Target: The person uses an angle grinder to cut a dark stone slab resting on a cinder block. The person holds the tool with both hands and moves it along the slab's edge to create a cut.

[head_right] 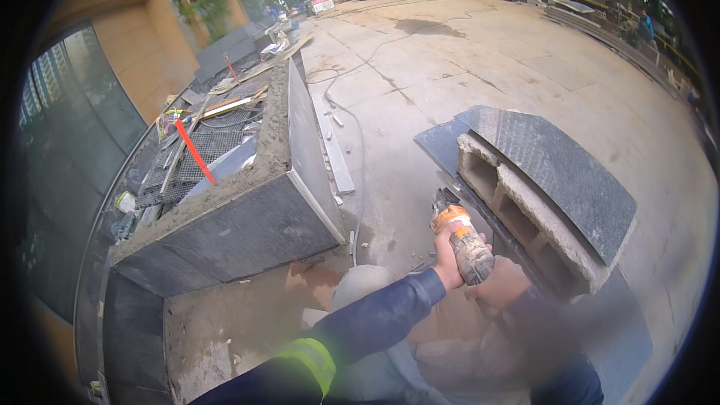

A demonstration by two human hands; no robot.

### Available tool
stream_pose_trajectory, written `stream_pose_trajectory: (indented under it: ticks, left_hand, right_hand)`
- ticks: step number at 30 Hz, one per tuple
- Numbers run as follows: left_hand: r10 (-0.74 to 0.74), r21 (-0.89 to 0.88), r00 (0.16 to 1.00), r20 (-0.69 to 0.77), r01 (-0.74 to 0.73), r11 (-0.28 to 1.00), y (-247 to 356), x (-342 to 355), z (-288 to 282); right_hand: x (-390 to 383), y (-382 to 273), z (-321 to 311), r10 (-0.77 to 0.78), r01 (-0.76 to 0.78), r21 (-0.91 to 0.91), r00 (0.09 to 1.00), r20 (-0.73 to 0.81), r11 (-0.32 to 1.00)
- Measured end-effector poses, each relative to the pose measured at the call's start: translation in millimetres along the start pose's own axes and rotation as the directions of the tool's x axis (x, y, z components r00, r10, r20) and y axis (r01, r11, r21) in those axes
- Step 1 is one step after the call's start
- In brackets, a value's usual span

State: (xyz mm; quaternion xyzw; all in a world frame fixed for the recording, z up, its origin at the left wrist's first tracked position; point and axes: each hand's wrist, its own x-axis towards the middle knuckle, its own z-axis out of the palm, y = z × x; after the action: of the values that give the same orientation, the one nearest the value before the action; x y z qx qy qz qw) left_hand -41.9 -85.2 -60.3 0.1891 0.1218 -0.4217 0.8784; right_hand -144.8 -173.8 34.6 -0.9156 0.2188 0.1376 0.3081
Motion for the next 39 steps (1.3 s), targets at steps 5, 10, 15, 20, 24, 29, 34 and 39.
stream_pose_trajectory:
  ticks: [5, 10, 15, 20, 24, 29, 34, 39]
  left_hand:
    - [0.027, 0.011, 0.999, -0.022, -0.027, 1.0, 7.5, 6.6, -3.5]
    - [0.031, 0.026, 0.999, -0.023, -0.031, 0.999, 9.8, 15.3, -2.9]
    - [0.025, 0.029, 0.999, -0.021, -0.025, 0.999, 15.3, 21.9, -7.4]
    - [0.0, 0.02, 1.0, -0.004, 0.0, 1.0, 14.9, 24.3, -10.3]
    - [-0.014, 0.014, 1.0, -0.015, 0.015, 1.0, 12.2, 17.2, -6.9]
    - [-0.019, 0.015, 1.0, -0.006, 0.019, 1.0, 9.0, 8.5, -7.7]
    - [-0.026, 0.022, 1.0, -0.005, 0.027, 0.999, -2.2, -4.9, 1.0]
    - [-0.027, 0.004, 1.0, -0.014, 0.027, 1.0, -8.9, -15.6, 0.4]
  right_hand:
    - [5.1, -8.2, -3.8, 0.002, -0.004, 0.029, 0.999, 0.052, 1.0]
    - [25.0, 2.6, 2.3, 0.029, -0.027, -0.034, 0.997, 0.067, 0.999]
    - [28.1, -5.5, 0.0, 0.01, -0.007, -0.032, 0.995, 0.102, 0.999]
    - [25.2, -6.3, -0.7, 0.011, -0.008, -0.039, 0.997, 0.081, 0.999]
    - [15.2, -9.1, -4.0, 0.009, -0.006, -0.029, 0.996, 0.086, 1.0]
    - [6.5, -7.5, -2.4, 0.013, -0.01, -0.037, 0.997, 0.072, 0.999]
    - [-4.6, 2.0, -3.1, 0.027, -0.024, -0.04, 0.997, 0.071, 0.999]
    - [-21.0, -1.1, -6.1, -0.001, 0.001, 0.0, 0.996, 0.084, 1.0]
